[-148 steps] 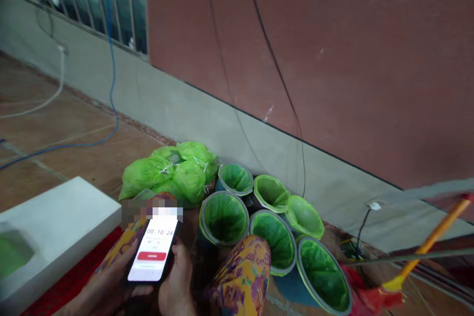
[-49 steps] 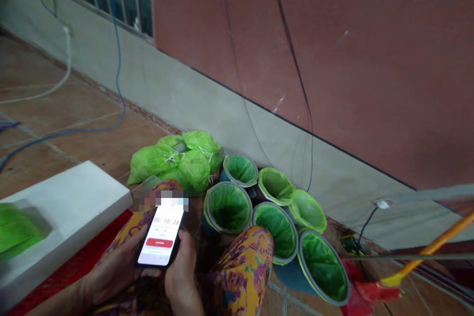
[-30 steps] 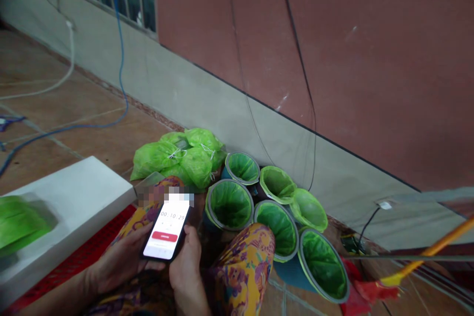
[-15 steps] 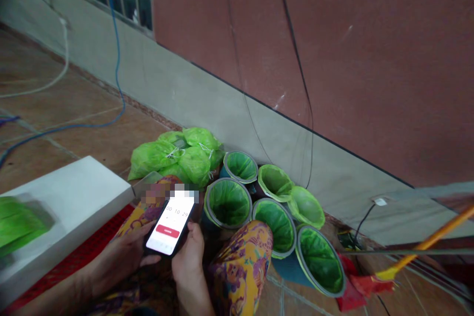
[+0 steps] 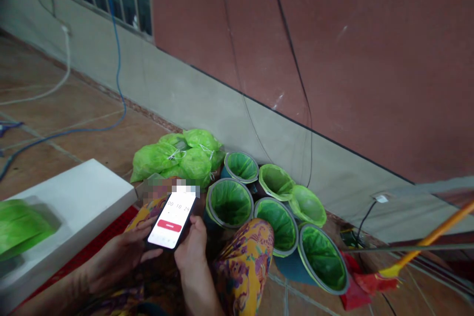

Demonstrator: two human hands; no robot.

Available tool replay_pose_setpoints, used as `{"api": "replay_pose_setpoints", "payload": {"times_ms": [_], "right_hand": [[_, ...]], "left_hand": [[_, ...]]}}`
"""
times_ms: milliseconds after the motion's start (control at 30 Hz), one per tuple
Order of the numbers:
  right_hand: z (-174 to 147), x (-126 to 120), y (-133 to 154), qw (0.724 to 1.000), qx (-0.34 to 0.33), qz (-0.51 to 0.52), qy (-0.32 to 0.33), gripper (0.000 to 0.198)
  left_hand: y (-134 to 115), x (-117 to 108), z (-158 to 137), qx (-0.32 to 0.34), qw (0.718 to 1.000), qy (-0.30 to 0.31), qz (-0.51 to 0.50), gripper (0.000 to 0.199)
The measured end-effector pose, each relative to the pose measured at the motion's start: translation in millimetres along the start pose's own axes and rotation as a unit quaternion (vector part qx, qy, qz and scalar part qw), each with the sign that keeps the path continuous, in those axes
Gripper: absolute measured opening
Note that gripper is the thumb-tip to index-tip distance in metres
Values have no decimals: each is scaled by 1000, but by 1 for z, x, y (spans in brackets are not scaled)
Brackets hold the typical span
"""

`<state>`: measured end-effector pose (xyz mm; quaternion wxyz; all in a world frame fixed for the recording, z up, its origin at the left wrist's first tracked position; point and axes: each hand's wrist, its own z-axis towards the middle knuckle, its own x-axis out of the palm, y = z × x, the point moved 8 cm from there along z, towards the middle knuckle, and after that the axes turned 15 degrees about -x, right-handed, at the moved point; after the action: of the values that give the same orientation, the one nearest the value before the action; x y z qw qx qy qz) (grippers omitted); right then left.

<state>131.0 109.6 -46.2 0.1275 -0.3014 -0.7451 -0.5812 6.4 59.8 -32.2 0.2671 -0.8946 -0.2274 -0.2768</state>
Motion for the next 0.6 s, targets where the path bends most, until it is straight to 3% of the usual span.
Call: {"api": "replay_pose_setpoints", "payload": {"times_ms": [100, 233, 467, 600], "right_hand": [[-5, 11, -7, 994, 83, 64, -8, 27], [-6, 21, -5, 995, 73, 64, 11, 29], [-4, 5, -10, 996, 48, 49, -50, 23], [-5, -1, -8, 995, 29, 43, -85, 19]], "left_hand": [[-3, 0, -2, 0, 1000, 11, -8, 50], [-7, -3, -1, 12, 1000, 27, 3, 54], [0, -14, 16, -1, 999, 38, -18, 82], [1, -17, 21, 3, 999, 28, -21, 86]]}}
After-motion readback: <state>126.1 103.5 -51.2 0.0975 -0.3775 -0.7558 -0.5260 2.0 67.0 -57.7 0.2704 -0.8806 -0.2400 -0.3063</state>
